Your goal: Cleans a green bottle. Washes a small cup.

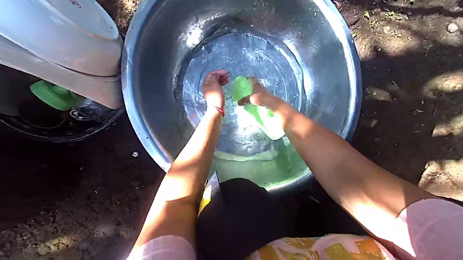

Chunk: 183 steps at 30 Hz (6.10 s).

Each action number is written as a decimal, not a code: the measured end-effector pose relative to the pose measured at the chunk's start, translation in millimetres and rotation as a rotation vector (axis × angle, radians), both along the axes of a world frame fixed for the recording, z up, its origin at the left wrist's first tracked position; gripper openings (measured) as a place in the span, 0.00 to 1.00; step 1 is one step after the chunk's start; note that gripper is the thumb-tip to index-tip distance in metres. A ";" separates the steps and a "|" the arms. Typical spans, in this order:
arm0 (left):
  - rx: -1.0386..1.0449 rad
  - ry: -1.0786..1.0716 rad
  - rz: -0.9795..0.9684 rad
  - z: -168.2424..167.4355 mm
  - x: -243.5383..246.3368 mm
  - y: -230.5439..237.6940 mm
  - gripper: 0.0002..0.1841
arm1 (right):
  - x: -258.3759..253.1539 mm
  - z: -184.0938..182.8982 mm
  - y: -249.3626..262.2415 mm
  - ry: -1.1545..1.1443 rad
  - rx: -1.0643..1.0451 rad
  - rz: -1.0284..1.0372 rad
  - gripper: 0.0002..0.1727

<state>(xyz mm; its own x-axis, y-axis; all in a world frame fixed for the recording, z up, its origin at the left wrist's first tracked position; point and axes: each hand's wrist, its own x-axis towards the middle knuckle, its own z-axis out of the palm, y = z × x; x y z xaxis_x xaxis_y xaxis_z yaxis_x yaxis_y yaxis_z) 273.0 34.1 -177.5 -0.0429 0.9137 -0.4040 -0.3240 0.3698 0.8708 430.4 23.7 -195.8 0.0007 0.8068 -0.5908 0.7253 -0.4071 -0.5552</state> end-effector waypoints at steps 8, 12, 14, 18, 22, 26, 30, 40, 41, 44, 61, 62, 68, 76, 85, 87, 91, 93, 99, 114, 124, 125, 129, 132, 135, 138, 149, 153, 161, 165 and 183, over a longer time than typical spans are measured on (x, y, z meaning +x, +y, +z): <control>-0.267 -0.017 -0.349 18.8 -36.5 -39.2 0.31 | -17.4 144.0 -2.0 0.389 0.611 -0.103 0.67; -0.225 -0.299 -0.438 46.0 -32.5 -55.3 0.35 | -31.4 209.8 -25.1 0.465 0.739 -0.125 0.68; -0.192 -0.446 -0.440 61.5 -34.2 -67.5 0.38 | -36.0 229.5 -35.6 0.495 0.833 -0.090 0.69; -0.080 -0.561 -0.437 86.3 -44.4 -95.2 0.46 | -39.6 259.8 -59.0 0.462 0.981 -0.035 0.69; 0.031 -0.485 -0.365 100.8 -58.3 -105.0 0.42 | -20.8 293.6 -68.1 0.291 1.018 0.090 0.50; 0.026 -0.296 -0.345 112.5 -79.5 -101.4 0.31 | 14.6 328.3 -61.8 0.059 1.159 0.366 0.17; -0.033 -0.224 -0.478 110.6 -97.7 -95.3 0.30 | 31.4 343.5 -64.0 -0.091 1.095 0.540 0.13; -0.032 -0.058 -0.502 128.2 -118.2 -93.1 0.22 | 34.6 336.0 -70.7 -0.233 0.991 0.563 0.08; -0.016 -0.033 -0.499 128.2 -119.9 -93.1 0.23 | 34.5 333.9 -70.9 -0.243 1.003 0.556 0.08; 0.046 0.038 -0.472 128.7 -121.5 -95.3 0.21 | 34.8 325.4 -69.4 -0.236 1.070 0.511 0.08; 0.029 0.080 -0.471 145.0 -129.3 -97.1 0.17 | 40.0 319.3 -99.4 -0.301 1.051 0.473 0.10; 0.024 0.082 -0.470 146.0 -129.3 -97.3 0.17 | 39.8 318.9 -99.6 -0.313 1.049 0.476 0.09; 0.043 0.120 -0.474 148.8 -126.2 -102.3 0.16 | 42.9 308.5 -94.1 -0.326 1.113 0.437 0.10; 0.046 0.138 -0.461 143.7 -125.5 -103.8 0.14 | 42.5 296.1 -102.5 -0.340 1.090 0.412 0.09; -0.019 0.135 -0.454 144.0 -127.0 -101.2 0.17 | 51.1 296.5 -99.7 -0.227 1.047 0.415 0.10; -0.029 0.134 -0.457 143.3 -129.4 -100.5 0.18 | 54.7 294.2 -99.9 -0.157 1.016 0.412 0.10; 0.003 0.157 -0.463 142.8 -131.7 -99.0 0.17 | 56.0 292.5 -101.6 -0.112 1.002 0.429 0.09; 0.026 0.180 -0.457 144.4 -129.3 -100.0 0.16 | 53.7 291.5 -102.2 -0.141 1.028 0.418 0.08; 0.247 0.246 -0.427 135.3 -127.3 -106.2 0.23 | 49.2 292.1 -102.6 -0.174 1.052 0.389 0.05; 0.681 0.416 -0.384 112.4 -128.2 -103.1 0.36 | 53.3 299.8 -101.3 -0.215 1.009 0.536 0.08; 0.716 0.598 -0.269 120.0 -120.0 -118.2 0.44 | 52.2 292.8 -96.5 -0.324 1.088 0.416 0.08; 0.735 0.623 -0.257 120.8 -119.6 -119.2 0.45 | 51.9 292.7 -95.5 -0.324 1.110 0.399 0.10; 0.808 0.693 -0.216 122.5 -120.5 -120.7 0.45 | 50.4 295.9 -93.7 -0.308 1.128 0.338 0.12; 0.813 0.697 -0.213 124.4 -123.1 -118.4 0.45 | 51.3 295.0 -95.6 -0.263 1.047 0.286 0.10; 0.779 0.644 -0.244 126.5 -125.3 -115.4 0.41 | 51.0 292.5 -97.8 -0.240 0.986 0.274 0.05; 0.730 0.594 -0.266 128.7 -125.7 -113.5 0.39 | 49.6 292.0 -96.9 -0.249 0.984 0.276 0.05; 0.714 0.597 -0.256 127.9 -120.2 -120.1 0.41 | 50.6 288.2 -91.8 -0.262 1.122 0.318 0.10; 0.638 0.537 -0.279 129.5 -121.5 -118.6 0.39 | 50.3 289.2 -94.4 -0.234 1.060 0.326 0.07; 0.582 0.491 -0.305 130.5 -118.5 -116.5 0.40 | 48.5 287.0 -99.1 -0.325 1.048 0.373 0.05; 0.598 0.452 -0.294 130.7 -114.5 -118.8 0.38 | 47.6 287.3 -98.4 -0.277 1.047 0.349 0.07; 0.642 0.377 -0.431 118.2 -133.4 -100.9 0.36 | 55.4 300.6 -98.8 -0.184 1.044 0.440 0.06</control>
